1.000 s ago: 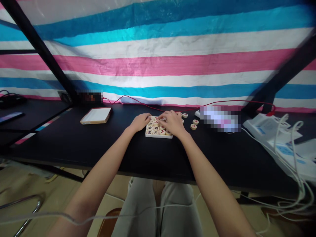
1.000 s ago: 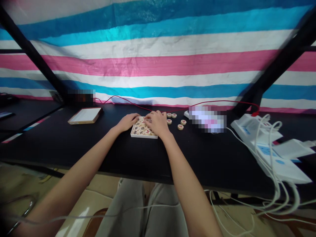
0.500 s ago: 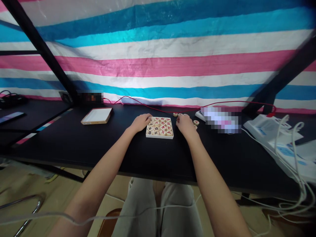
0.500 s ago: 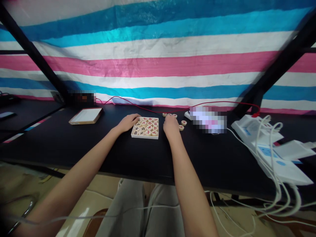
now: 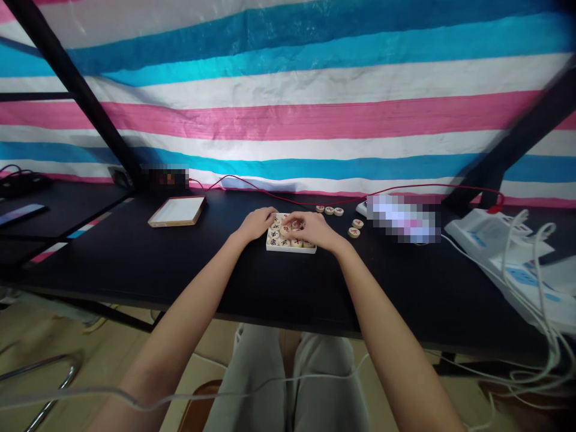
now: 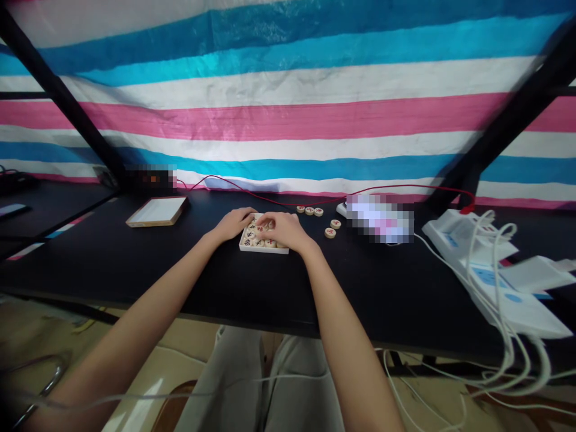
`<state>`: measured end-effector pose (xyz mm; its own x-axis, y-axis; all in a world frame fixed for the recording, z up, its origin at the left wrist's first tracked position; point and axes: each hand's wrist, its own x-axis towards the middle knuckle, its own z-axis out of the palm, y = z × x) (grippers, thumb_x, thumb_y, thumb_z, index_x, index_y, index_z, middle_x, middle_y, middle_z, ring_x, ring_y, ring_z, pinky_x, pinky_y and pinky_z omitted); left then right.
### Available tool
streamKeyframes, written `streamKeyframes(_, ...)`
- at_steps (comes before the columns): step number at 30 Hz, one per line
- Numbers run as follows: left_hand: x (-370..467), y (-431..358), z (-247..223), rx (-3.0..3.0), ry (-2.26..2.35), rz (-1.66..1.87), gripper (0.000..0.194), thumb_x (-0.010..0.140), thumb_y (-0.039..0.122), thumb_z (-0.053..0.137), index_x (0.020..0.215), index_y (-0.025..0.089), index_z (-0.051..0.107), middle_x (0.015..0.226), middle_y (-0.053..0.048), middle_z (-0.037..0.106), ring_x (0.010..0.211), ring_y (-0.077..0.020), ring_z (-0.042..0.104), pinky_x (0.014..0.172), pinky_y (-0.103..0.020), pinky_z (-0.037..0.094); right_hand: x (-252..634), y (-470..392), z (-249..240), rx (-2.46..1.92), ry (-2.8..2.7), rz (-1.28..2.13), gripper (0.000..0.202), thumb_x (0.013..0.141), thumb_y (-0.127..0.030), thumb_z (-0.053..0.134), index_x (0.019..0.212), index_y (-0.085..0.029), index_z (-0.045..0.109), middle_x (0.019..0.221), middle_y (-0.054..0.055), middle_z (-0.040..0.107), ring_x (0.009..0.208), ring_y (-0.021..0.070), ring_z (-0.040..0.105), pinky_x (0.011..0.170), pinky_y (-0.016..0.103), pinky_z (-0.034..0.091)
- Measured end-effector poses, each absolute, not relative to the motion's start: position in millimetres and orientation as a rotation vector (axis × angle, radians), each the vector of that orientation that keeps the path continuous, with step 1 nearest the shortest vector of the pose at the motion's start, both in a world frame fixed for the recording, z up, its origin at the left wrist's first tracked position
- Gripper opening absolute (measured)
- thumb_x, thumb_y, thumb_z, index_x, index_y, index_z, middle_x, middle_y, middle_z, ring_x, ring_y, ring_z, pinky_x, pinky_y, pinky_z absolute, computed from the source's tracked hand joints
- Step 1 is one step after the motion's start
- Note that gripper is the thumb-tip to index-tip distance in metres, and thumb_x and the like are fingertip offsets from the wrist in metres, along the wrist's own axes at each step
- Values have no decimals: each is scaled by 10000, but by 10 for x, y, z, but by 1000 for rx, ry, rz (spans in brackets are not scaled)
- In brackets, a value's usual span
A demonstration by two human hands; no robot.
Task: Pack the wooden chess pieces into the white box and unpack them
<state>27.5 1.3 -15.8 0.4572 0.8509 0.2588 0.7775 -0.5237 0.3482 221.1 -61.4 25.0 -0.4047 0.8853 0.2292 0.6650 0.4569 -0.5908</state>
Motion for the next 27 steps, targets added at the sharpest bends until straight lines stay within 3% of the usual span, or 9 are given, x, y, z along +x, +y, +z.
streamKeyframes(12,290,-1,-134,2517,1449,577,349,886,325,305,1062,214,585,1082,-52,635,967,-190,578,834,-301,435,2228,-605,264,-1315,-2267,375,173,746,-343,626,888,-254,668,935,-7,673,846,177,563,766,304,328)
streamKeyframes(16,292,-13,-119,2523,1461,563,355,887,329,300,1068,213,582,1076,-58,635,966,-200,578,834,-314,435,2344,-556,252,-1541,-2068,113,189,830,-299,499,953,-252,636,964,24,656,887,208,538,777,338,317)
streamKeyframes(20,290,-28,-109,2523,1469,554,351,888,321,299,1072,213,578,1081,-58,632,979,-202,574,840,-314,433,2527,-439,66,-1845,-1923,-220,287,835,-243,455,1096,-206,569,1110,112,583,1027,280,455,796,388,298)
streamKeyframes(27,293,-45,-96,2521,1459,555,351,890,322,296,1069,209,576,1079,-62,632,984,-204,574,844,-318,435,2691,-272,-231,-1888,-2029,-286,330,871,-262,404,1170,-198,526,1222,107,535,1080,266,423,848,422,276)
